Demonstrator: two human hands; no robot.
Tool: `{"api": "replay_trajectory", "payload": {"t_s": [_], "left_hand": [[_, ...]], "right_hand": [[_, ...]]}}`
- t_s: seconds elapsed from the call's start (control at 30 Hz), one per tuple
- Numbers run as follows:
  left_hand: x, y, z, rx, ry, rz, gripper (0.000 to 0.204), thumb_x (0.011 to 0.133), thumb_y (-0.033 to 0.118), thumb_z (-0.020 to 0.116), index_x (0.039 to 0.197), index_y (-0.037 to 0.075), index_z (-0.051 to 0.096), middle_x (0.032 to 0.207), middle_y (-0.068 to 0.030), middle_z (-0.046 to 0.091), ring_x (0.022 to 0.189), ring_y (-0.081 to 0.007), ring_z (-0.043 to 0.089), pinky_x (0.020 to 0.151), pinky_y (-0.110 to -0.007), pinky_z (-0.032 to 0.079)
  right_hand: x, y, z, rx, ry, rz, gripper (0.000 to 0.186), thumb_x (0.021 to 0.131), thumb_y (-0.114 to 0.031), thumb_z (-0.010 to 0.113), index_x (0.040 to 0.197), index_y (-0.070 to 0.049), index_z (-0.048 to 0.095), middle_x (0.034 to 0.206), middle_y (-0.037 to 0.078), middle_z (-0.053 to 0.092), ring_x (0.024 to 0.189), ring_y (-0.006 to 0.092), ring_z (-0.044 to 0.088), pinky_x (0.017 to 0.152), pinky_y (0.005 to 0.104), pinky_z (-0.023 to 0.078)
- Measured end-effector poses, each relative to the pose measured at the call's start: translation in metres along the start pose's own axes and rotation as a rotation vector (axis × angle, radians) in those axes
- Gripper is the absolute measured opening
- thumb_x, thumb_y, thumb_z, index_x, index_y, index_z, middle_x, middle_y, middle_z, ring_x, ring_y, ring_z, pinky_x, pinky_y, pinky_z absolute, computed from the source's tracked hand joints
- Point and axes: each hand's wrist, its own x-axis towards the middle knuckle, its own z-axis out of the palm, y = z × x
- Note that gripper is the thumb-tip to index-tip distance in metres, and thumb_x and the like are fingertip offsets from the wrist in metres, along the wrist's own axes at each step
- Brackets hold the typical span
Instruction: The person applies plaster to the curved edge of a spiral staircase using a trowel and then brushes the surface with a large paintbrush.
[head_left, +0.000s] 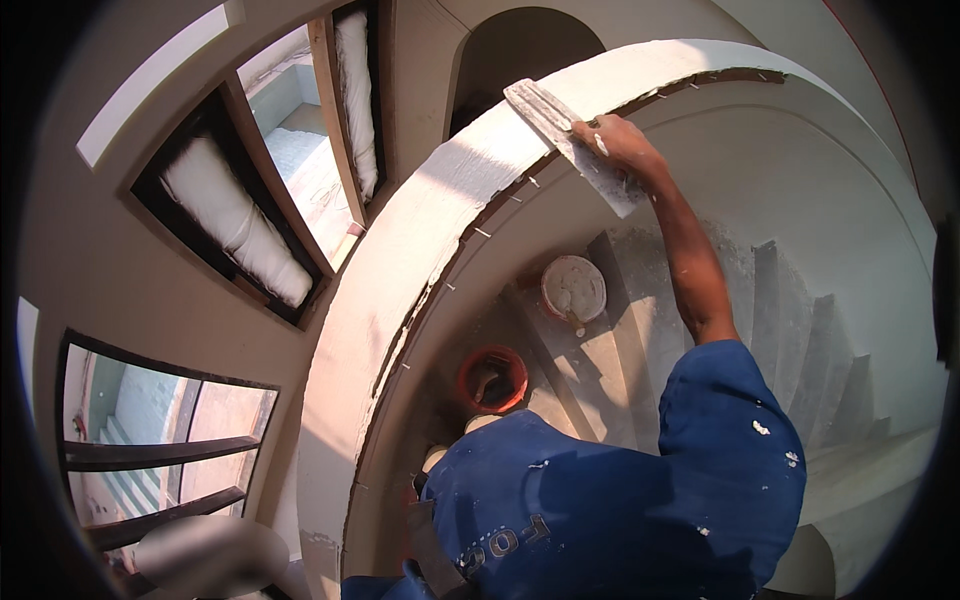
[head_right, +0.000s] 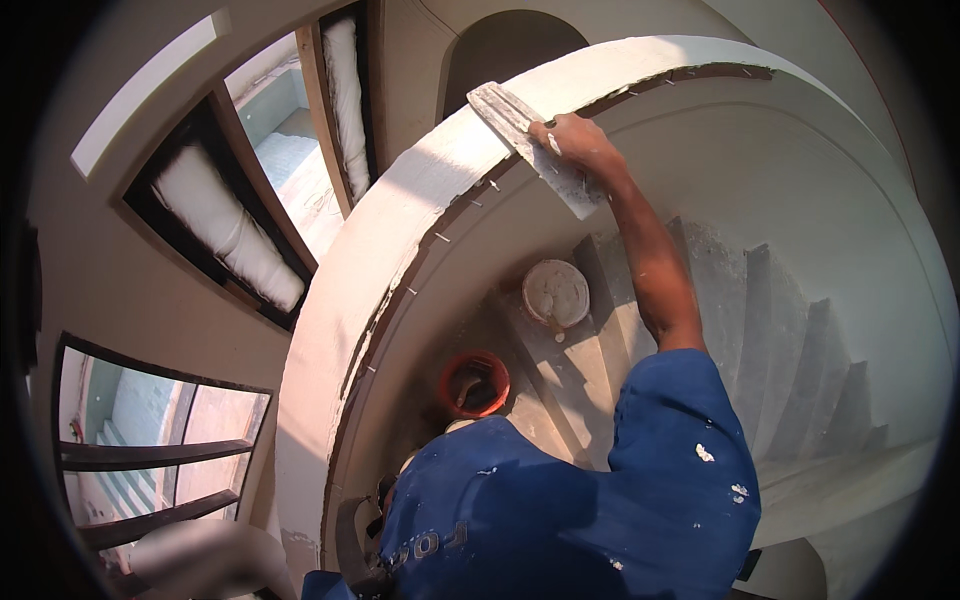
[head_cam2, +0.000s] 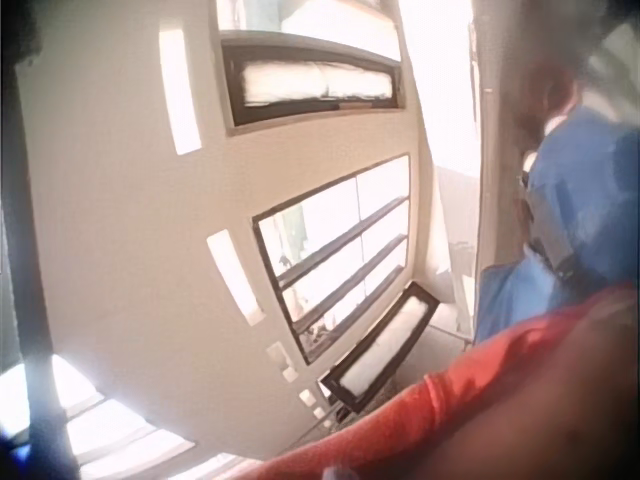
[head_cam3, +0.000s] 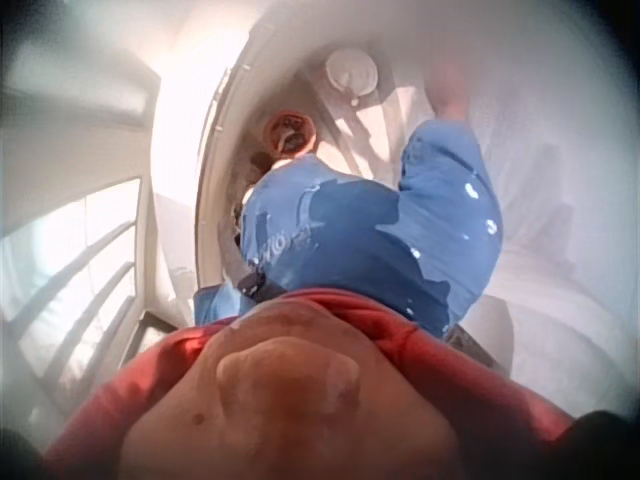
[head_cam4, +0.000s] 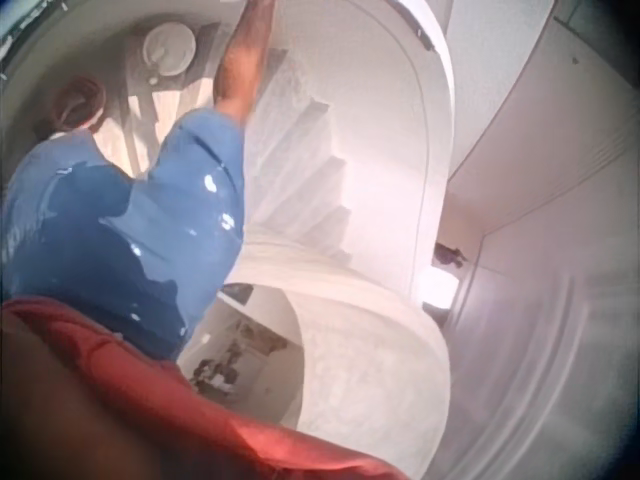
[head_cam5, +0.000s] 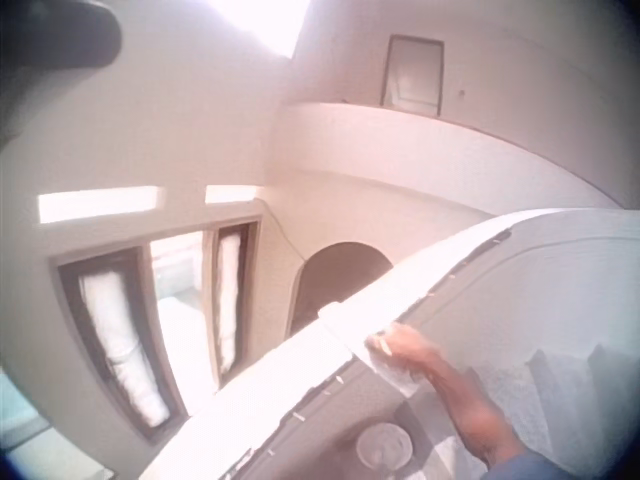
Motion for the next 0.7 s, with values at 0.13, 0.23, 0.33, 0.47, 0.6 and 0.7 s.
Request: {"api": "replay_trajectory", "payload": {"t_s": [0.13, 0.23, 0.33, 0.47, 0.6, 0.7], "left_hand": [[-0.003, -0.024, -0.007, -0.063, 0.036, 0.029, 0.034, 0.086, 0.033, 0.063, 0.098, 0.002, 0.071, 0.09, -0.0119, 0.07, 0.083, -0.0213, 0.066, 0.074, -0.037, 0.051], [-0.008, -0.047, -0.022, -0.107, 0.101, 0.012, 0.034, 0.087, 0.033, 0.063, 0.098, 0.002, 0.071, 0.091, -0.0122, 0.07, 0.083, -0.0212, 0.066, 0.074, -0.037, 0.051], [-0.017, -0.051, -0.031, -0.06, 0.087, 0.048, 0.035, 0.087, 0.033, 0.063, 0.097, 0.001, 0.071, 0.09, -0.0123, 0.07, 0.083, -0.0207, 0.066, 0.074, -0.037, 0.051], [-0.059, -0.034, -0.055, 0.054, 0.055, 0.008, 0.032, 0.088, 0.032, 0.062, 0.091, 0.001, 0.071, 0.085, -0.0113, 0.07, 0.081, -0.0194, 0.066, 0.073, -0.036, 0.052], [-0.085, -0.047, -0.071, 0.205, 0.004, -0.146, 0.026, 0.091, 0.024, 0.059, 0.089, 0.002, 0.071, 0.084, -0.0079, 0.071, 0.079, -0.0167, 0.066, 0.072, -0.035, 0.052], [-0.093, -0.121, -0.097, 0.068, -0.075, -0.041, 0.024, 0.092, 0.022, 0.059, 0.091, 0.002, 0.072, 0.086, -0.0057, 0.071, 0.078, -0.0142, 0.065, 0.071, -0.033, 0.052]], "right_hand": [[-0.076, -0.091, 0.085, 0.076, -0.124, -0.12, 0.059, 0.086, -0.048, 0.054, 0.105, 0.007, 0.067, 0.098, 0.035, 0.066, 0.097, 0.046, 0.066, 0.089, 0.0496, 0.05], [-0.147, -0.162, 0.151, 0.175, -0.31, -0.236, 0.062, 0.087, -0.05, 0.053, 0.105, 0.008, 0.063, 0.094, 0.034, 0.066, 0.093, 0.0491, 0.065, 0.086, 0.0538, 0.05], [-0.226, -0.211, 0.223, 0.283, -0.335, -0.434, 0.052, 0.087, -0.044, 0.059, 0.095, 0.006, 0.066, 0.078, 0.029, 0.066, 0.077, 0.0461, 0.067, 0.076, 0.0532, 0.052], [-0.298, -0.216, 0.237, 0.311, -0.56, -0.575, 0.05, 0.084, -0.046, 0.063, 0.099, 0.002, 0.066, 0.07, 0.025, 0.066, 0.068, 0.0418, 0.066, 0.07, 0.0501, 0.052], [-0.335, -0.149, 0.218, 0.354, -0.758, -0.367, 0.051, 0.084, -0.05, 0.062, 0.101, -0.002, 0.069, 0.079, 0.022, 0.069, 0.076, 0.0412, 0.067, 0.074, 0.0487, 0.052], [-0.362, -0.07, 0.23, 0.292, -0.834, -0.18, 0.055, 0.084, -0.053, 0.062, 0.107, -0.005, 0.069, 0.095, 0.023, 0.07, 0.093, 0.0405, 0.066, 0.085, 0.0481, 0.05]]}}
